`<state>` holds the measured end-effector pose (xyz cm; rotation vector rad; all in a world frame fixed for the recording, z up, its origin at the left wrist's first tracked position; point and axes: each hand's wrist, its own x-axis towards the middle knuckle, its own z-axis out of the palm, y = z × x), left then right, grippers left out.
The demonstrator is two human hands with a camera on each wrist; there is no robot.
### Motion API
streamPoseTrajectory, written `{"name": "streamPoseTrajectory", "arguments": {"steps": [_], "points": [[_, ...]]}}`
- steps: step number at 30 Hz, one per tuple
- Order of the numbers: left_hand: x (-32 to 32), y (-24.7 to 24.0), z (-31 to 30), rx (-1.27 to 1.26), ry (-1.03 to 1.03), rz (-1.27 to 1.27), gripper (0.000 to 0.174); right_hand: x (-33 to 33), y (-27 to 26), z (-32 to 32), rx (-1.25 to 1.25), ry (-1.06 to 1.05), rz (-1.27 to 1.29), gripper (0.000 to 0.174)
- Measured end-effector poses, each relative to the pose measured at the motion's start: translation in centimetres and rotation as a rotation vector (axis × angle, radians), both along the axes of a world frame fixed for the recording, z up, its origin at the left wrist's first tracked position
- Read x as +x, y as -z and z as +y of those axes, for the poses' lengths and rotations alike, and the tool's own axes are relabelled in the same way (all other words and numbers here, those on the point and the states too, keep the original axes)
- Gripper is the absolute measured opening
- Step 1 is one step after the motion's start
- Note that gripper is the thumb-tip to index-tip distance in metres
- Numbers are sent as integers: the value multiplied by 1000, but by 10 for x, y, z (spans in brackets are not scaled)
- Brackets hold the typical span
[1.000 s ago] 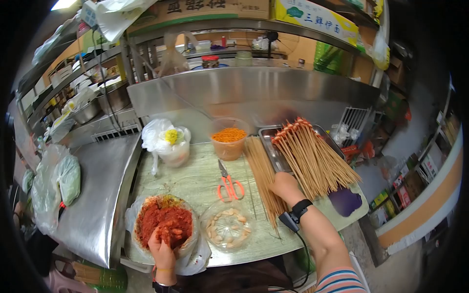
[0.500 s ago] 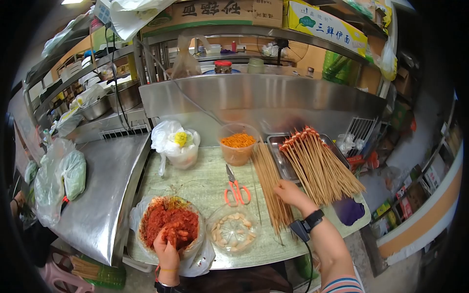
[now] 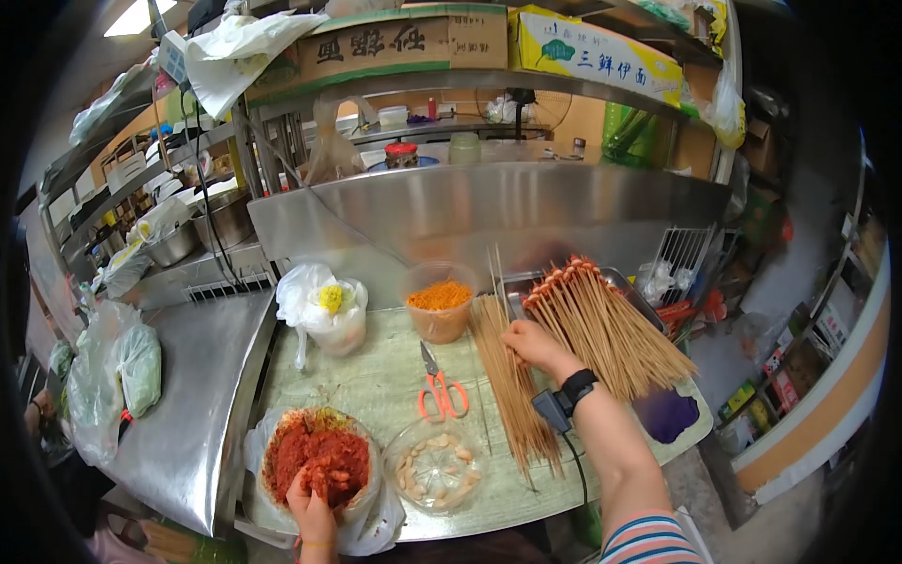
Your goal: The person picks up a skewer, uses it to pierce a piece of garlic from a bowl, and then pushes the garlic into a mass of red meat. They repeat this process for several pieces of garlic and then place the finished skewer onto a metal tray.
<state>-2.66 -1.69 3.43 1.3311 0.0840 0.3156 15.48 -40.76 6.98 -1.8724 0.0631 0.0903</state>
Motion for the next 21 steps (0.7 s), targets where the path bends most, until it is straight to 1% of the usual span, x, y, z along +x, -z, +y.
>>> {"name": "streamPoseTrajectory", "arguments": {"steps": [2, 3, 5, 6, 7, 8, 9, 10, 11, 13, 14, 16, 17, 19, 20, 21], "points": [[-1, -3, 0, -6, 25, -18, 24, -17, -11, 0, 187, -71, 75, 19], [2, -2, 0, -7, 17, -10, 24, -25, -18, 4, 185, -78, 83, 19], [5, 4, 3, 78, 31, -73, 22, -49, -32, 21, 327, 95, -181, 19], [5, -4, 3, 194, 22, -79, 24, -59, -41, 34, 368, 89, -258, 19], [5, 0, 5, 193, 19, -54, 24, -67, -48, 51, 415, 85, -321, 18], [5, -1, 4, 134, 24, -30, 24, -77, -51, 68, 426, 74, -271, 18], [5, 0, 4, 137, 19, -69, 23, -85, -54, 85, 447, 33, -337, 17], [4, 4, 5, 88, 25, -60, 23, -91, -52, 101, 469, -3, -413, 16], [4, 6, 5, 36, 39, -61, 24, -98, -46, 115, 478, -3, -388, 16], [2, 5, 4, 12, 53, -43, 24, -117, -31, 136, 379, -145, -439, 12], [2, 5, 3, -17, 69, -50, 24, -124, -19, 140, 382, -142, -431, 12], [3, 5, 3, -18, 70, -43, 24, -133, 2, 148, 133, -268, -517, 9], [3, 5, 3, -21, 73, -42, 24, -137, 5, 147, 139, -268, -515, 9], [4, 4, 3, -20, 77, -47, 24, -148, 3, 140, -94, -329, -507, 11], [4, 3, 3, -22, 80, -54, 24, -155, 2, 135, -48, -333, -367, 11], [5, 4, 4, -14, 70, -53, 24, -160, -1, 130, -38, -341, -368, 11]]}}
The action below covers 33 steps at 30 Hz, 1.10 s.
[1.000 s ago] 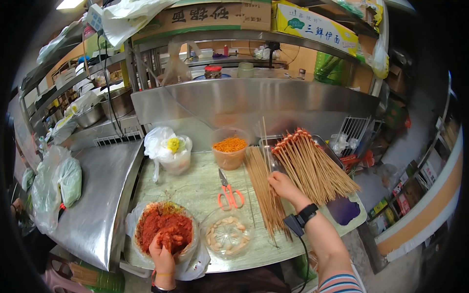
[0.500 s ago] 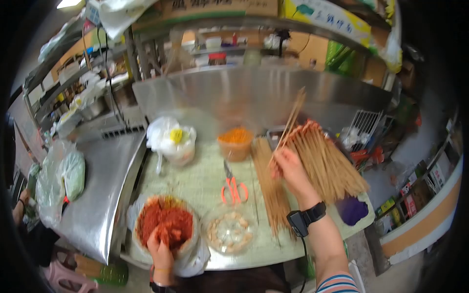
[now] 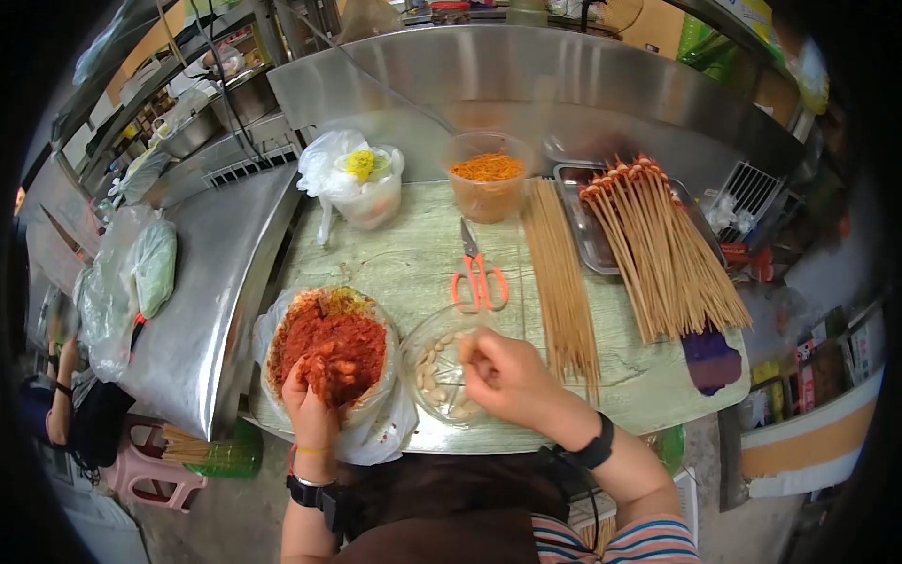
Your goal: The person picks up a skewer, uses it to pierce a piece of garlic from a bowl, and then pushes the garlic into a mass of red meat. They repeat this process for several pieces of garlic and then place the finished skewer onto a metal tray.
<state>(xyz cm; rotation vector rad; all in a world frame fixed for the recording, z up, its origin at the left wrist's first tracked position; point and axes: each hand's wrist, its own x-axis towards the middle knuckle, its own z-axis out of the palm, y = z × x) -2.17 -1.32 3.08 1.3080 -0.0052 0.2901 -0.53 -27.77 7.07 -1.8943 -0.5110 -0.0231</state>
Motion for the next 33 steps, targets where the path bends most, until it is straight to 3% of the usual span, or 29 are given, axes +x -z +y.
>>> {"name": "streamPoseTrajectory", "arguments": {"steps": [3, 6, 11, 13, 19, 22, 24, 33], "points": [[5, -5, 8, -225, 1, -38, 29, -9, -7, -8, -117, -8, -16, 8], [1, -32, 25, -162, -25, -71, 30, -20, -12, -12, -13, -54, 116, 5], [3, -55, 56, 50, -85, -10, 25, -32, -11, -12, 234, 59, 207, 17], [6, -49, 63, 371, -170, -19, 19, -35, -5, -11, 313, 115, 192, 19], [8, -25, 97, 653, -201, 19, 20, -46, 12, -7, 396, 273, 117, 21], [15, -28, 97, 825, -170, -31, 17, -47, 24, -6, 355, 218, 99, 21], [21, -35, 89, 1129, -187, -109, 20, -47, 25, -2, 344, 222, 88, 21], [51, -44, 46, 1498, 18, -309, 22, -48, 24, -2, 306, 222, 60, 22]]}}
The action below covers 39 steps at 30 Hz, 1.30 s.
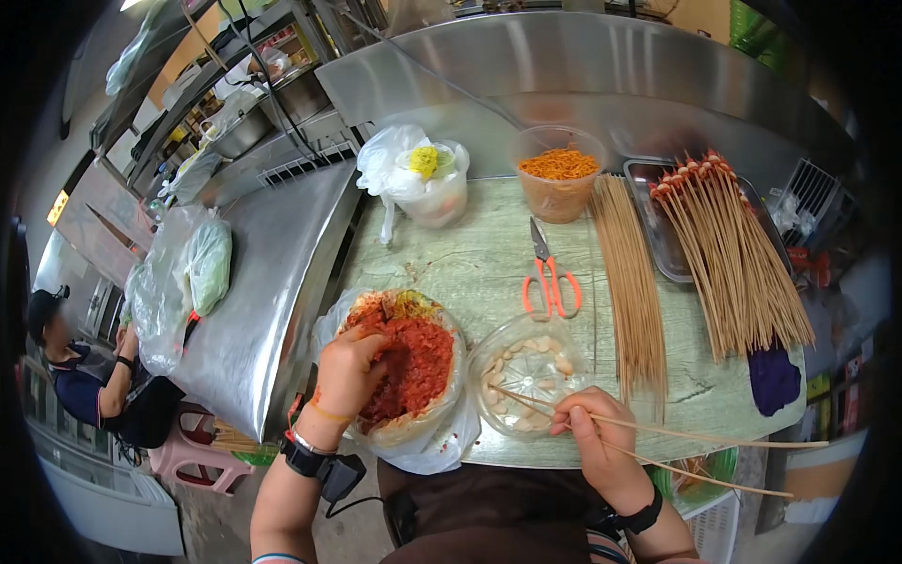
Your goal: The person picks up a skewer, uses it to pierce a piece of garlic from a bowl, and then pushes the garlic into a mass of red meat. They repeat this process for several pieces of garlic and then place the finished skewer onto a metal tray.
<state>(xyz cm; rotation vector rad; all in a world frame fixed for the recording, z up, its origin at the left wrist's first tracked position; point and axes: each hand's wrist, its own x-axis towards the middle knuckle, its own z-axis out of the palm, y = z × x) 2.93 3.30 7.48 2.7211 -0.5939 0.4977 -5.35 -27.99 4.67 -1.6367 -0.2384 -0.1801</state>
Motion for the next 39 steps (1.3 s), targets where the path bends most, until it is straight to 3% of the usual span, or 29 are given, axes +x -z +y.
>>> {"name": "streamPoseTrajectory", "arguments": {"steps": [9, 13, 17, 19, 21, 23, 25, 27, 28, 30, 31, 33, 39], "points": [[20, 6, -23, 265, 0, 112, 22, 0, -4, -1, -49, -17, -10, 20], [28, 5, -25, 272, 6, 93, 21, -1, -3, -2, -60, -6, 13, 19], [33, 10, -4, -2, -33, 115, 18, -1, -3, -2, -49, 3, 3, 20], [37, 20, 13, -627, -79, 393, 18, 0, -3, -2, -60, 0, -2, 20], [31, 12, 23, -613, -121, 451, 23, 0, -4, -2, -53, -1, 11, 20], [21, -7, 20, 0, -237, 119, 26, -2, -4, -1, -49, -4, 26, 20], [22, -5, 21, 25, -220, 121, 27, -2, -3, -1, -33, 0, 15, 21], [24, -5, 7, -168, -8, 51, 24, -3, -4, 0, -27, 3, 18, 20], [27, -5, 0, -171, -7, 49, 24, -3, -5, 0, -21, 3, 22, 20], [31, -4, -14, 65, 226, -12, 18, -2, -3, 0, -33, 4, 23, 20], [32, -2, -18, 63, 225, -15, 18, -2, -2, 0, -40, 4, 26, 20], [35, 8, -23, 373, 98, 36, 9, -2, -3, -1, -51, -1, 19, 19], [28, 5, 8, 272, -29, 19, 9, 0, -2, -3, -59, -12, 8, 19]]}}
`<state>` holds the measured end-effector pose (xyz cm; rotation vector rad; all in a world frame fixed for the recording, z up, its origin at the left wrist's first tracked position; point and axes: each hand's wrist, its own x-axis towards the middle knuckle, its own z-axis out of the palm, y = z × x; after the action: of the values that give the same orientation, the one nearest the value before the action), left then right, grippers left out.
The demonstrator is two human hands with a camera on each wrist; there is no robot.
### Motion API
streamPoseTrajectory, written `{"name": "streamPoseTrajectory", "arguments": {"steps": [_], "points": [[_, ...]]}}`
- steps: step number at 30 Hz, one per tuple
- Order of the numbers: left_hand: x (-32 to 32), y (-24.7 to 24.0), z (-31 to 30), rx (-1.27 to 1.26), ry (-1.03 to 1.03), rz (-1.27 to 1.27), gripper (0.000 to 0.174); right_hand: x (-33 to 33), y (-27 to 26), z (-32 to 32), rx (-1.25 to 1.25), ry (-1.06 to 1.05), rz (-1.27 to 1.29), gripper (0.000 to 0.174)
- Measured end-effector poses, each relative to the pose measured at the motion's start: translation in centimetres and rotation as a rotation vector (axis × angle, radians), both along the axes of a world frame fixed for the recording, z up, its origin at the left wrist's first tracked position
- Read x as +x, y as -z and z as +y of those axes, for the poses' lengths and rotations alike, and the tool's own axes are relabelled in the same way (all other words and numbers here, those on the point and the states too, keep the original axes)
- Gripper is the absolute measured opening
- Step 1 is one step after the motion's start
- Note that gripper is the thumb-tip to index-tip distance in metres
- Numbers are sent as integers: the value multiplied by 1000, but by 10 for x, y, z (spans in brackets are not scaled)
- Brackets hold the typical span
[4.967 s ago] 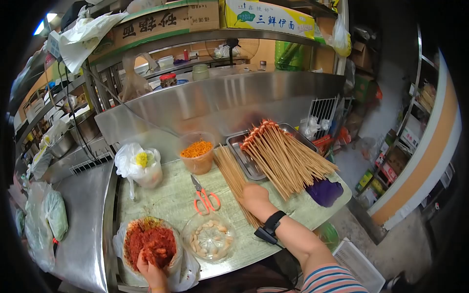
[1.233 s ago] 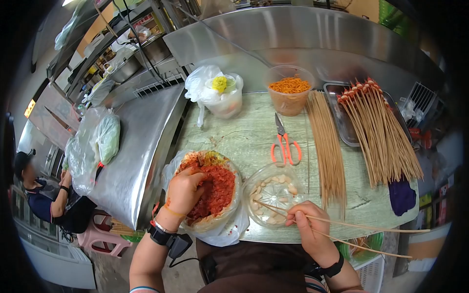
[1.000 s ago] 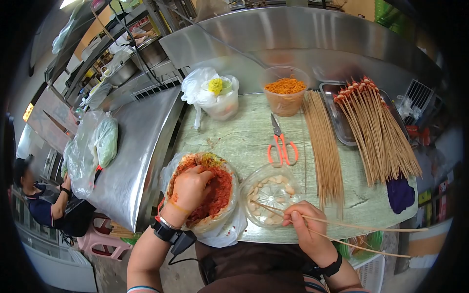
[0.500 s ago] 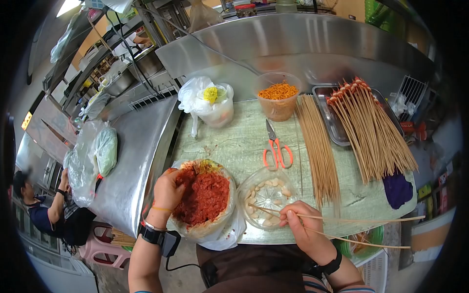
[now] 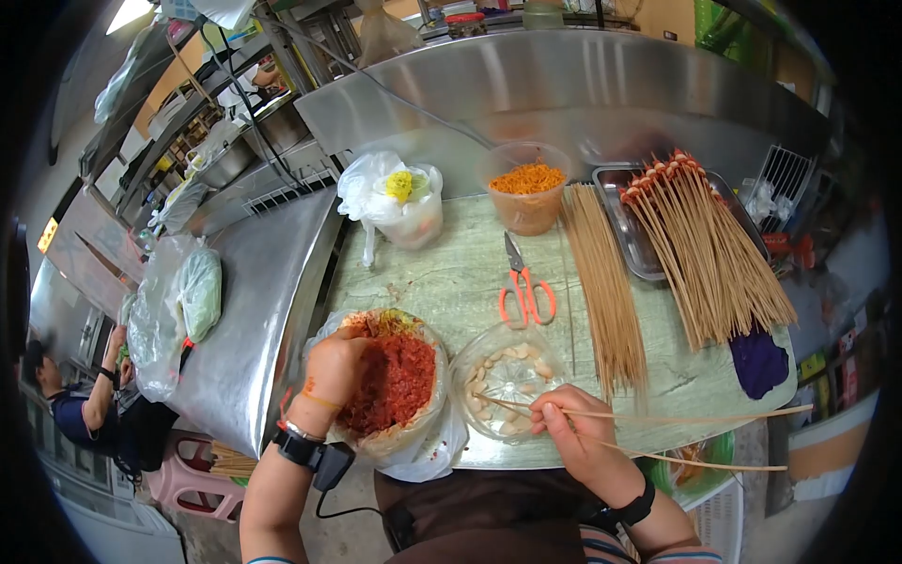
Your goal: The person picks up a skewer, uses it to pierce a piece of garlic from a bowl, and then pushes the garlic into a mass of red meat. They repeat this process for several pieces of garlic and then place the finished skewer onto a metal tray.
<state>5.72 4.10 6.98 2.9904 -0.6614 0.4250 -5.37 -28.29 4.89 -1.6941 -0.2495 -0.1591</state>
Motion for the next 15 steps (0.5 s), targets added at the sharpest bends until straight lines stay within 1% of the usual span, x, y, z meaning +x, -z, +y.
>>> {"name": "streamPoseTrajectory", "arguments": {"steps": [2, 3, 4, 6, 7, 8, 10, 11, 12, 14, 15], "points": [[-11, -6, 13, -82, -81, 62, 10, 0, 1, 1, 7, -8, -2, 19], [-8, 10, 33, -200, -1, 70, 13, 1, 2, 1, 10, -3, 8, 19], [-12, 5, 33, -198, -6, 68, 13, 1, 2, 1, 11, 1, 17, 19], [-22, -9, 28, -1169, -382, 708, 14, 1, 3, 1, 15, 0, 17, 19], [-26, -6, 32, -1372, -357, 774, 14, 1, 3, 2, 17, 4, 18, 19], [-30, -4, 32, -1374, -355, 771, 14, 1, 3, 3, 16, 4, 14, 19], [-36, -1, 26, -1782, -208, 870, 15, 0, 2, 3, 30, 8, 9, 19], [-39, 1, 26, -1828, -151, 919, 20, 0, 1, 4, 26, 9, 6, 19], [-41, 1, 22, -1832, -146, 920, 20, 0, 1, 4, 20, 6, -7, 19], [-49, -2, 9, -1944, -115, 904, 25, -2, -2, 3, 7, 2, -20, 19], [-49, 2, 8, -1927, -84, 920, 32, -2, -4, 2, -40, -8, -25, 18]]}}
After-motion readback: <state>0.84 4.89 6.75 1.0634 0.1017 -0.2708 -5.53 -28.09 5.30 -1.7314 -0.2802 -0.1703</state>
